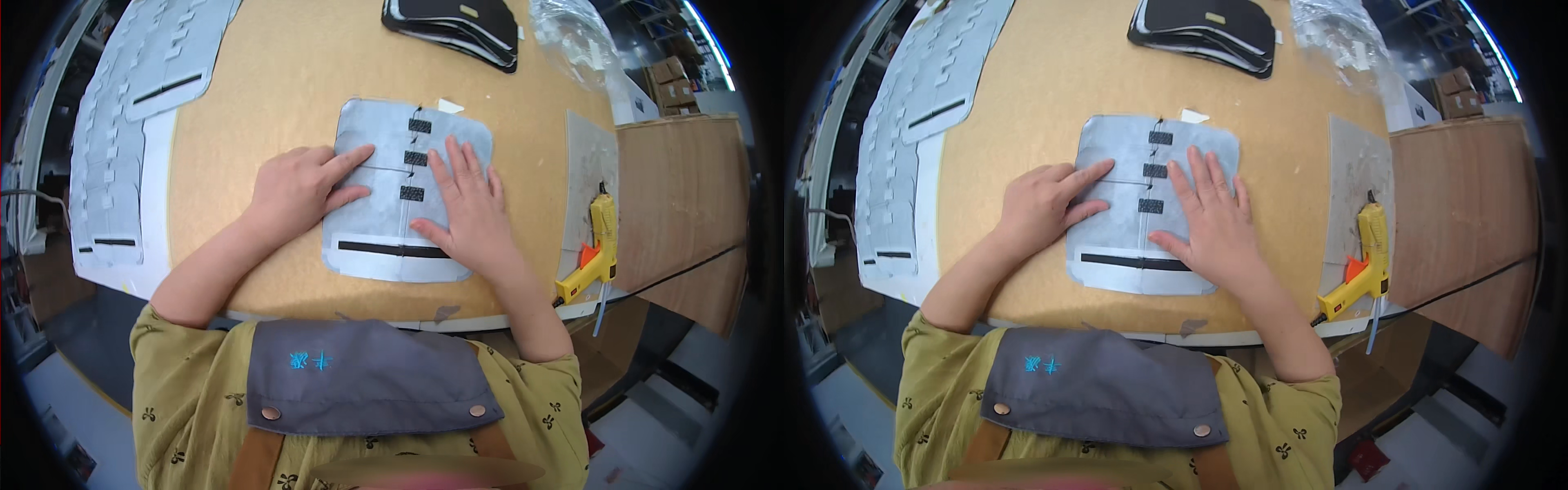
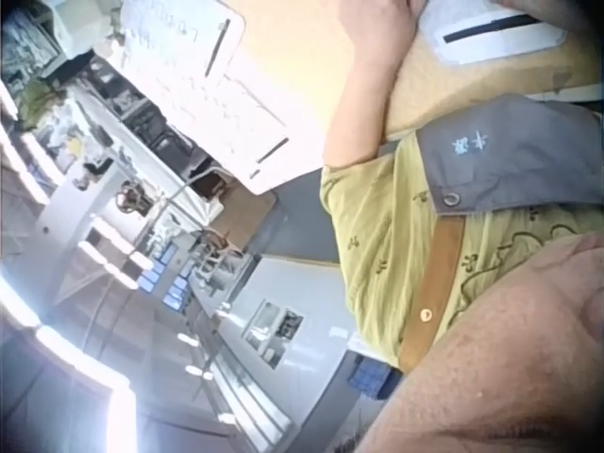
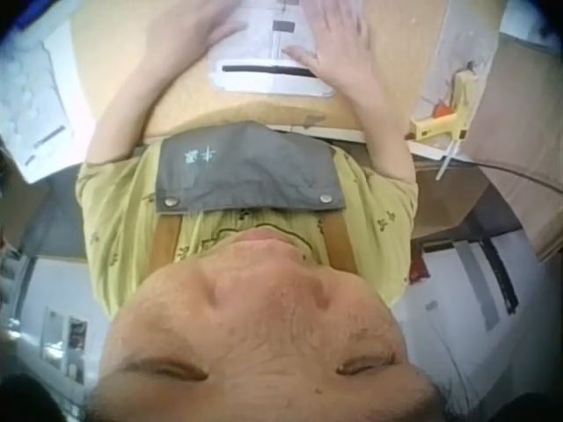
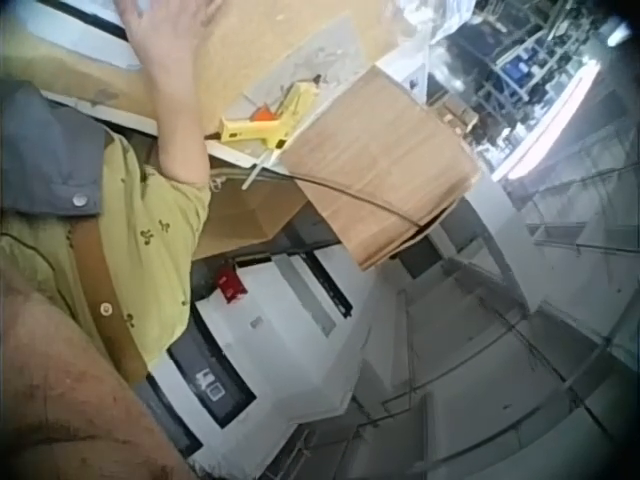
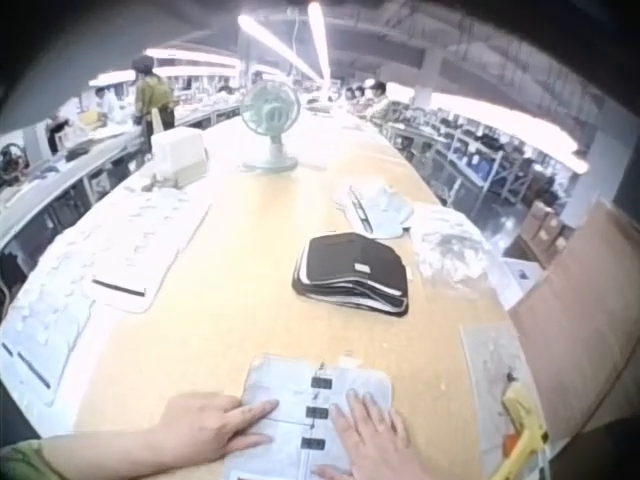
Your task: Apply adhesive to leather components and align them to assemble small pouches.
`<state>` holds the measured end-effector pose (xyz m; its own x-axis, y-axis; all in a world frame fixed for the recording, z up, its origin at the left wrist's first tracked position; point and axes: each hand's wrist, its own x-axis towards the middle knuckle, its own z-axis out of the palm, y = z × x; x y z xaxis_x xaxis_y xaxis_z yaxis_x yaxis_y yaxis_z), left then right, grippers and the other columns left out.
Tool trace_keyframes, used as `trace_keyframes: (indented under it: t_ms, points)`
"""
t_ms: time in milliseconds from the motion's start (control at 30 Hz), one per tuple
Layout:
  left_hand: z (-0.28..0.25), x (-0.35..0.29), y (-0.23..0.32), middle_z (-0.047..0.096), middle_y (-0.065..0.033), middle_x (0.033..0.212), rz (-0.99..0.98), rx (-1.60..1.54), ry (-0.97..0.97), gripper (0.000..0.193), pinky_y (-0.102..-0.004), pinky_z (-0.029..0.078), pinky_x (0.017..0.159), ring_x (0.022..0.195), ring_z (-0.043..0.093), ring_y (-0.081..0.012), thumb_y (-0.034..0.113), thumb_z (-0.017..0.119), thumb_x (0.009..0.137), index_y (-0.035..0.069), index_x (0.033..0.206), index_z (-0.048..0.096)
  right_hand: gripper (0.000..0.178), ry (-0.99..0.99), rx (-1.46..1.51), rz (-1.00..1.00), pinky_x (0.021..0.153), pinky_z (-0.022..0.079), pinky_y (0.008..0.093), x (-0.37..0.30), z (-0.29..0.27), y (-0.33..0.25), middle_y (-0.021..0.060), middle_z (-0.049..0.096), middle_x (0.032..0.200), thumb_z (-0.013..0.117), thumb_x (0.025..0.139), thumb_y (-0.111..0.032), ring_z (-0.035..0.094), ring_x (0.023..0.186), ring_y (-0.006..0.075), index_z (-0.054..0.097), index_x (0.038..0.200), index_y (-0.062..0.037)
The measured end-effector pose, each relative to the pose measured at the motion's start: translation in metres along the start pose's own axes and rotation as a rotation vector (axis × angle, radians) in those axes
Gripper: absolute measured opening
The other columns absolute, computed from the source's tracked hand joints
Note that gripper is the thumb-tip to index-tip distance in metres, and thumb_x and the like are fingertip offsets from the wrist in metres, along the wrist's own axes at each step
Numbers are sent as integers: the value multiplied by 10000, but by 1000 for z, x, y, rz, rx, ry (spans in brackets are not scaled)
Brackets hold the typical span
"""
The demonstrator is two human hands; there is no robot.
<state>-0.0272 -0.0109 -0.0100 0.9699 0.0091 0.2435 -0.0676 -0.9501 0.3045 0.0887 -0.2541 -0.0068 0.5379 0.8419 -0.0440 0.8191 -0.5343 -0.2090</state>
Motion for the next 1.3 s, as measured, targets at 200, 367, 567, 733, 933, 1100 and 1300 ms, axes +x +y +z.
trace_keyframes:
  t_ms: [200,367,567,733,933,1100,1300]
  points:
    - [-3,-2,2,555,-54,711,-48,-120,89,473,-327,490,616,667,602,-199,334,713,837,192,1278,617,880,10,102,17,1144,147,591,-10,-5,6,166,146,1608,585,874,-577,178,1478,337,248,1530,-97]
    - [-14,-15,-18,523,-18,722,-313,-523,85,388,-304,393,544,606,496,-144,394,499,980,109,1217,615,823,456,1,407,1115,240,525,-65,-30,46,194,297,1545,693,855,-342,309,1414,355,283,1502,-40]
    - [-15,0,-23,287,54,677,-648,-1468,308,348,-209,202,484,564,248,-47,347,353,1029,71,1063,564,619,602,-181,1054,1006,397,474,-157,-28,84,224,479,1339,715,838,-346,483,1234,379,464,1277,11]
    - [-16,2,-32,339,46,712,-674,-1744,350,274,-195,218,477,563,275,-52,281,388,1020,68,1122,527,628,510,43,1307,850,498,467,-162,-36,72,248,630,1083,751,796,-441,623,1001,408,535,1138,40]
    - [-21,4,-37,396,40,719,-705,-1911,266,216,-185,238,473,561,306,-52,197,415,990,65,1128,516,499,460,185,1334,780,526,444,-183,-22,109,222,695,942,771,767,-413,676,859,370,642,938,37]
    - [-18,-2,-40,377,50,688,-633,-1836,168,220,-193,240,483,551,287,-51,215,400,985,77,1096,531,378,725,976,1179,610,525,328,-192,-10,125,74,636,797,717,828,-321,662,704,217,612,1012,-8]
    - [-19,-1,-41,303,66,646,-549,-1864,100,233,-211,212,486,544,244,-51,264,412,987,87,996,564,254,941,1407,1106,529,481,255,-196,-5,112,7,549,722,649,892,-217,610,603,157,550,1090,-92]
